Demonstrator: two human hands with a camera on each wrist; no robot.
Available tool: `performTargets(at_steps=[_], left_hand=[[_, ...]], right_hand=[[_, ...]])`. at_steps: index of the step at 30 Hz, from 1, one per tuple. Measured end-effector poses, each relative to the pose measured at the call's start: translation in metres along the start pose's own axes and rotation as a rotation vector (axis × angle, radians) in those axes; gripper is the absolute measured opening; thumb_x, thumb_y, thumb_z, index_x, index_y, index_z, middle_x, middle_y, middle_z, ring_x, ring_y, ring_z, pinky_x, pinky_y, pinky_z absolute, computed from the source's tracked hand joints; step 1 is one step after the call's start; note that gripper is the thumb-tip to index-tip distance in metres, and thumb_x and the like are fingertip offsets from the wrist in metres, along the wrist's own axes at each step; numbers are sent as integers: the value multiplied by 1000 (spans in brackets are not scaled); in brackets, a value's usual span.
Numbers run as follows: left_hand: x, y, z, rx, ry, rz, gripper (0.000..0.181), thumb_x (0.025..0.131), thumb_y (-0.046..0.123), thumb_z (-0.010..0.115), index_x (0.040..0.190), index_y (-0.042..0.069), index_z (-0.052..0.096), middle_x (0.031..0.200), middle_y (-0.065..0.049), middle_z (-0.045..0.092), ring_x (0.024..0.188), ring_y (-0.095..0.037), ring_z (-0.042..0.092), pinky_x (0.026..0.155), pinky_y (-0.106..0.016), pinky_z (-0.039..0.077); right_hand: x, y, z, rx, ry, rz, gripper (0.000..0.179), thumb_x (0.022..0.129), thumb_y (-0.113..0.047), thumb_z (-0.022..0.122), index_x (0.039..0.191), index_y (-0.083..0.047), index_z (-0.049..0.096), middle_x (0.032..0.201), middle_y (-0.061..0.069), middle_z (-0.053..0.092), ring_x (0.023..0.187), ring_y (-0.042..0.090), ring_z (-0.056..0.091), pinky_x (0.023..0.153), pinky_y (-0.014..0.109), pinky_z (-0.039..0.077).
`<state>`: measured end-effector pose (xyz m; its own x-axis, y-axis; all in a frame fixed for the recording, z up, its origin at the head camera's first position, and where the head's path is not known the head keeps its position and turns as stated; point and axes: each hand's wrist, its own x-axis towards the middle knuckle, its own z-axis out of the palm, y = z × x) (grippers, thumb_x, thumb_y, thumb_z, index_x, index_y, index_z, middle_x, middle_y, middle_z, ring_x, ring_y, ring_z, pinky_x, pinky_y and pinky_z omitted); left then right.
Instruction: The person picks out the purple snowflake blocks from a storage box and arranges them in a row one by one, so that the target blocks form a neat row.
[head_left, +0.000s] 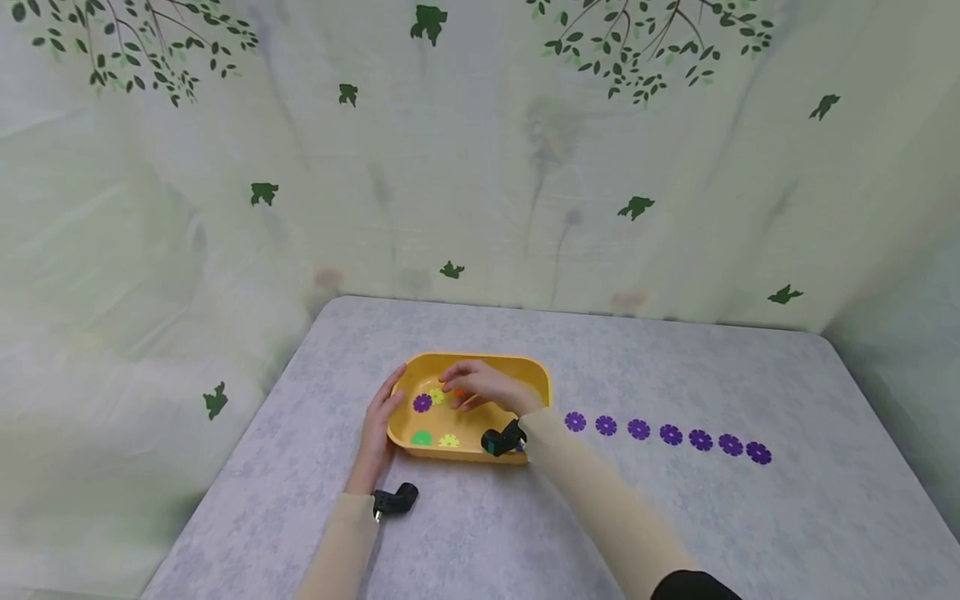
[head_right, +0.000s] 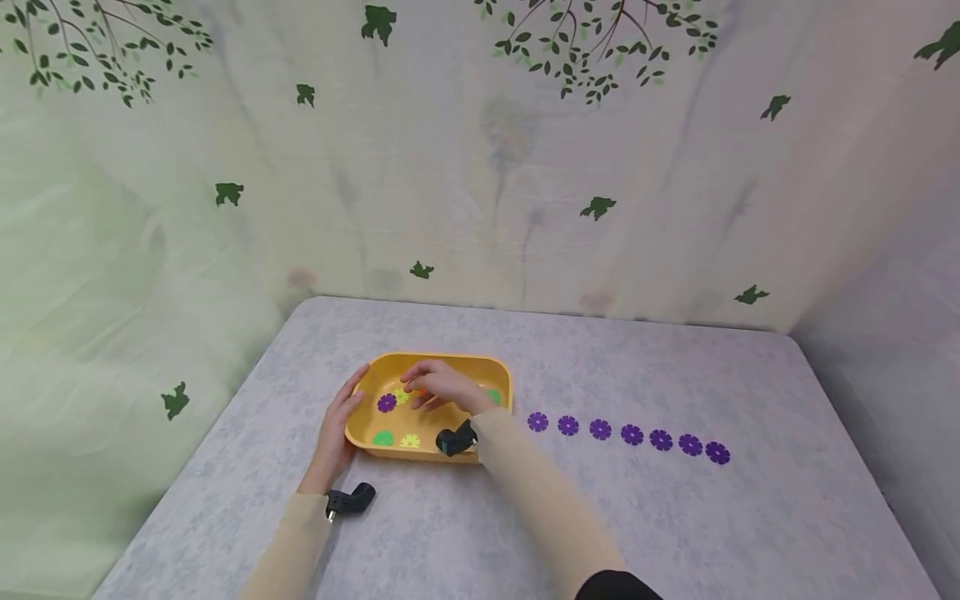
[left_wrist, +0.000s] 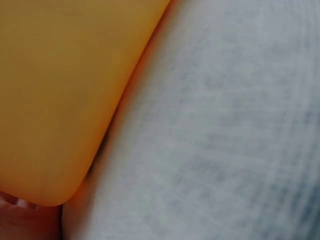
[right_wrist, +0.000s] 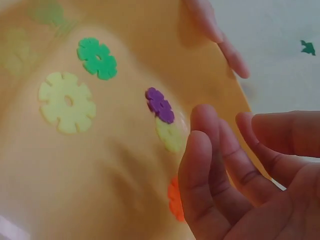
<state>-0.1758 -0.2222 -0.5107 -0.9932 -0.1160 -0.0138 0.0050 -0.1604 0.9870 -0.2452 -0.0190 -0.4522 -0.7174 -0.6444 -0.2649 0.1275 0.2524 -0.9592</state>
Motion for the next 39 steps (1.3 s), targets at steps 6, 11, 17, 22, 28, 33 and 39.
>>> performTargets(at_steps=[6,11,17,22,28,33,39], left_hand=[[2,0,-3,-39,-7,6,44,102,19,43,146,14,41,151,1,34,138,-15,29,111,-31,27],[2,0,-5,-36,-19,10,44,103,20,43,147,14,40,152,1,33,138,-15,28,112,-31,26],[2,3,-8,-27,-20,4,45,103,21,43,147,15,40,151,3,33,137,-13,29,111,-31,28],[1,2,-6,-43,-21,11,44,103,18,42,147,13,39,152,2,32,138,-12,28,111,-29,27],[1,2,-5,-44,-17,15,44,103,17,41,147,12,40,152,1,33,138,-11,26,111,-27,26],[1,1,-4,-48,-16,13,43,103,16,41,146,12,40,152,2,33,138,-11,27,111,-28,26],[2,0,-2,-49,-31,31,43,103,15,41,146,11,40,152,0,33,139,-13,26,113,-31,23]], right_hand=[[17,0,16,33,-27,43,36,98,-13,52,129,5,50,122,21,57,92,36,65,79,40,55],[24,-1,24,68,-22,74,35,99,-9,48,132,5,47,123,23,54,92,37,64,80,39,55],[32,-3,34,124,-70,118,38,98,-2,43,136,3,44,127,21,51,99,42,62,85,42,53],[33,-4,36,121,-79,130,35,97,1,42,132,4,47,125,20,52,97,41,62,87,43,52],[36,0,34,90,-76,142,25,95,0,48,117,3,58,105,14,59,81,30,66,77,33,56],[28,-6,33,8,-65,144,23,95,1,48,114,7,60,101,17,64,84,32,65,83,37,54],[27,-1,29,-53,-77,69,17,93,6,50,102,13,61,97,24,67,82,30,64,83,39,54]])
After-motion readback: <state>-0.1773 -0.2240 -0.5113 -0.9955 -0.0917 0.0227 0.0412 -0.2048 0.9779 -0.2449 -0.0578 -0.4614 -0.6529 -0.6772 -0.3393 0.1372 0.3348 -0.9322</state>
